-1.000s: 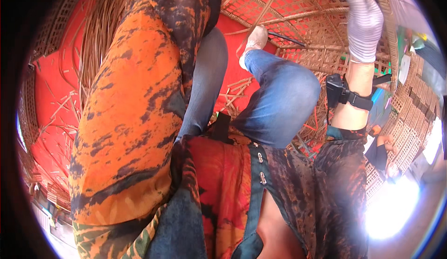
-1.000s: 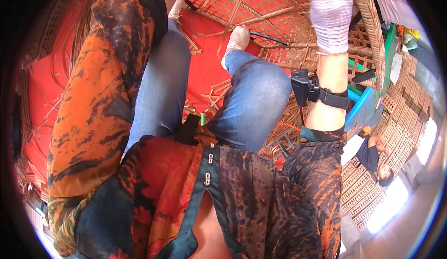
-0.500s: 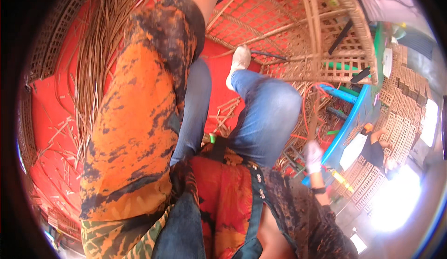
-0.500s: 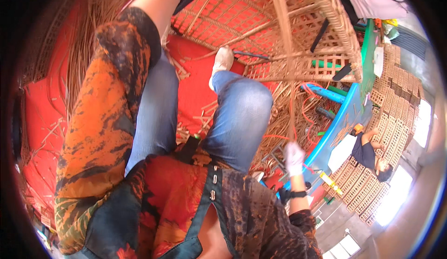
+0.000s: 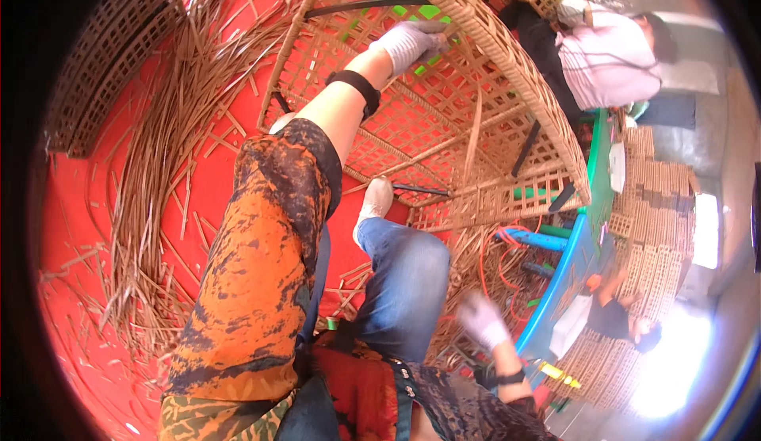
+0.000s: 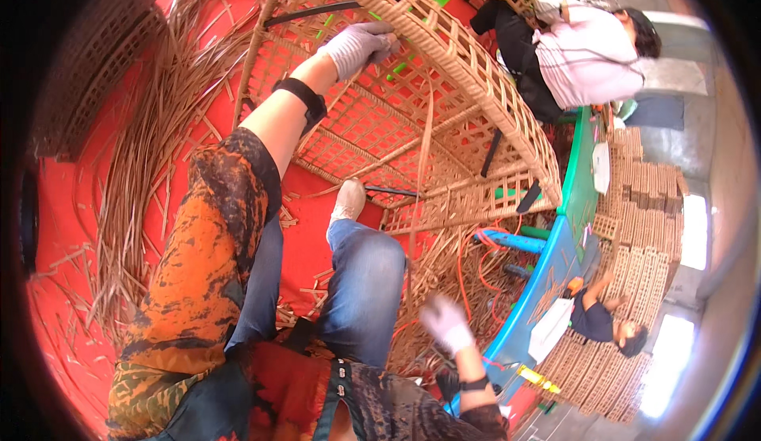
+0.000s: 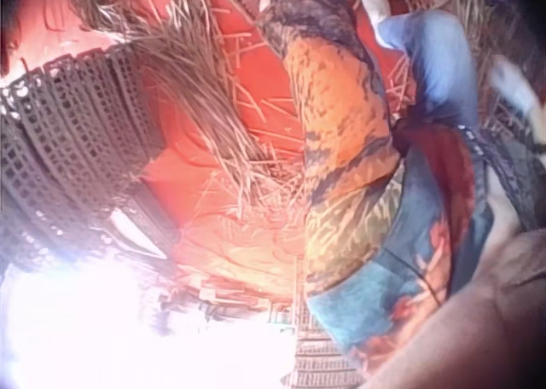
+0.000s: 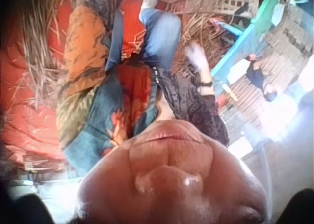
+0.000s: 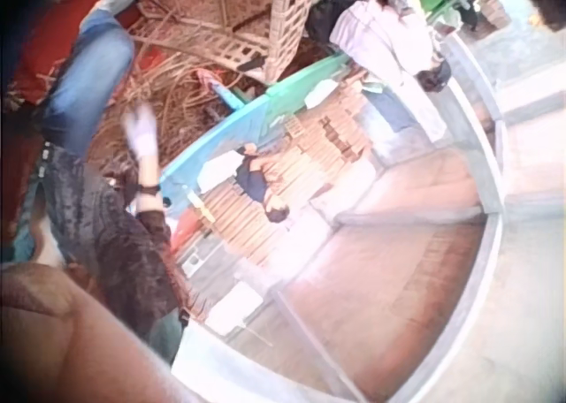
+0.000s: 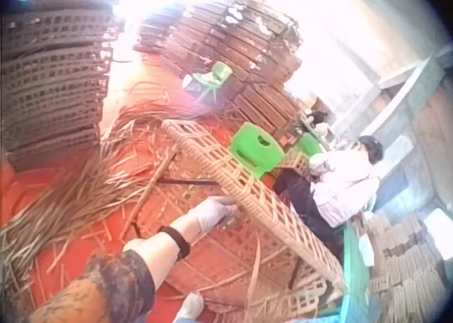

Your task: Weaving rattan or plastic strips around a furniture frame.

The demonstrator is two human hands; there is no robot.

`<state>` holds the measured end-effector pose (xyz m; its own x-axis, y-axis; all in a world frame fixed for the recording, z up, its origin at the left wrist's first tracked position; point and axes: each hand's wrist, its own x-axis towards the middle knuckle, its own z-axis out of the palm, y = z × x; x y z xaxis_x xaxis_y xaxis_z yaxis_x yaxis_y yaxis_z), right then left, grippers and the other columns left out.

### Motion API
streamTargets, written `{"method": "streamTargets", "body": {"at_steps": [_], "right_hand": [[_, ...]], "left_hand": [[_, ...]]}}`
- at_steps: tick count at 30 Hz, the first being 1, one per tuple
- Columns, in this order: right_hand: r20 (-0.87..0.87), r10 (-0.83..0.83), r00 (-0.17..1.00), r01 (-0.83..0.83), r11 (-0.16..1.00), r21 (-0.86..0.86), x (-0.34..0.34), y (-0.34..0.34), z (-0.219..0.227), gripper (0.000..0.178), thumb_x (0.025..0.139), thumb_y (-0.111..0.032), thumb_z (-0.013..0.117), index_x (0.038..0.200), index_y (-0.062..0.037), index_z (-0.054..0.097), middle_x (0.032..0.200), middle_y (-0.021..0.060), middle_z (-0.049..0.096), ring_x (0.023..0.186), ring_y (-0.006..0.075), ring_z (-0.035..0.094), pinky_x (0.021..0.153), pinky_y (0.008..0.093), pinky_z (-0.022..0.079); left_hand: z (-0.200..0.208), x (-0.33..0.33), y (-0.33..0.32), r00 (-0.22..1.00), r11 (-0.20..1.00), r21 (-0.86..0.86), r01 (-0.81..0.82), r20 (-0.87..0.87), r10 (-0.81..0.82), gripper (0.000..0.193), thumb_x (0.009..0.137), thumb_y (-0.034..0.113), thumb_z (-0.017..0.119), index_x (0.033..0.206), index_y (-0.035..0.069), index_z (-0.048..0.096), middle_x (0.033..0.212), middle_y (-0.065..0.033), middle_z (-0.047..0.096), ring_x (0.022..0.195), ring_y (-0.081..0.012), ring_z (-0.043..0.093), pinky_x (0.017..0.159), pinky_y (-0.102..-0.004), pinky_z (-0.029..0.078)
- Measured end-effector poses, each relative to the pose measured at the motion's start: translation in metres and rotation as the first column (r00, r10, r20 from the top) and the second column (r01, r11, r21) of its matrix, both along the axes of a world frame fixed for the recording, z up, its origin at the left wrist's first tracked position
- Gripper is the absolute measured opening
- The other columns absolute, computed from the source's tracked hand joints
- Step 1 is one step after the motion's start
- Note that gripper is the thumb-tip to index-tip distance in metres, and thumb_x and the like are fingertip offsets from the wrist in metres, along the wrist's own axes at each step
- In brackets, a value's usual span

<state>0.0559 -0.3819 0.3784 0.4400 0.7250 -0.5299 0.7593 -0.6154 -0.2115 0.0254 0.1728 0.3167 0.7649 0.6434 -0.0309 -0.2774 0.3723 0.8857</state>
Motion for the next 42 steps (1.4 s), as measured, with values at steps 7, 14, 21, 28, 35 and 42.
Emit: {"method": "streamTargets", "body": {"at_steps": [7,14,21,28,35,42], "right_hand": [[0.357,0.003,0.934,-0.276,0.639,0.718,0.063,0.364,0.056,0.032,0.098,-0.020,0.047,0.113,0.0044,0.060,0.114,0.0146,0.064,0.105,0.0244,0.061,0.094,0.0335,0.044],[-0.439,-0.193,0.878,0.448,0.655,0.608,0.078,0.452,0.033,0.039,0.098,-0.032,0.049,0.119,0.0019,0.053,0.099,0.0149,0.060,0.090,0.0262,0.061,0.080,0.0381,0.052],[-0.704,-0.135,0.697,0.590,0.666,0.456,0.077,0.461,0.032,0.027,0.095,-0.029,0.058,0.092,-0.0015,0.056,0.057,-0.0043,0.038,0.050,0.0102,0.040,0.048,0.0265,0.039],[-0.856,0.006,0.517,0.804,0.338,0.488,0.071,0.465,0.032,0.014,0.095,-0.017,0.056,0.085,-0.0079,0.052,0.055,-0.0076,0.026,0.040,0.0056,0.021,0.035,0.0223,0.018],[0.011,0.030,0.999,-0.023,0.433,0.901,0.098,0.440,0.022,0.015,0.092,-0.013,0.056,0.083,-0.0018,0.061,0.056,-0.0038,0.041,0.042,0.0037,0.028,0.039,0.0209,0.021],[0.361,0.024,0.932,-0.320,0.523,0.790,-0.029,0.398,0.046,0.015,0.091,-0.014,0.057,0.090,0.0000,0.062,0.067,0.0167,0.060,0.061,0.0306,0.062,0.055,0.0402,0.046]], "left_hand": [[0.014,0.007,-0.005,0.996,0.989,0.146,-0.005,-0.084,0.018,0.042,0.087,0.019,0.063,0.126,0.006,0.060,0.087,-0.0032,0.067,0.066,-0.0094,0.055,0.062,-0.0269,0.046],[0.007,0.007,-0.005,0.990,0.969,0.226,-0.097,-0.076,0.117,0.039,0.089,0.011,0.059,0.127,0.001,0.058,0.086,-0.0043,0.067,0.068,-0.0080,0.055,0.063,-0.0233,0.047],[0.014,0.000,-0.009,0.984,0.964,0.251,-0.083,-0.130,0.118,0.040,0.087,0.019,0.061,0.125,0.006,0.061,0.089,-0.0043,0.068,0.076,-0.0101,0.059,0.071,-0.0256,0.049],[0.017,0.006,-0.007,0.990,0.988,0.096,-0.124,-0.063,0.130,0.036,0.085,0.024,0.067,0.116,0.006,0.067,0.086,-0.0057,0.069,0.074,-0.0118,0.060,0.071,-0.0258,0.049],[0.019,0.022,-0.012,0.972,0.966,0.140,-0.217,-0.057,0.227,0.031,0.083,0.024,0.064,0.112,0.014,0.070,0.090,-0.0064,0.072,0.083,-0.0163,0.067,0.079,-0.0291,0.052],[0.025,0.017,-0.027,0.906,0.849,0.365,-0.383,-0.029,0.421,0.030,0.086,0.010,0.063,0.116,0.005,0.065,0.090,-0.0070,0.069,0.078,-0.0142,0.064,0.072,-0.0271,0.052]]}}
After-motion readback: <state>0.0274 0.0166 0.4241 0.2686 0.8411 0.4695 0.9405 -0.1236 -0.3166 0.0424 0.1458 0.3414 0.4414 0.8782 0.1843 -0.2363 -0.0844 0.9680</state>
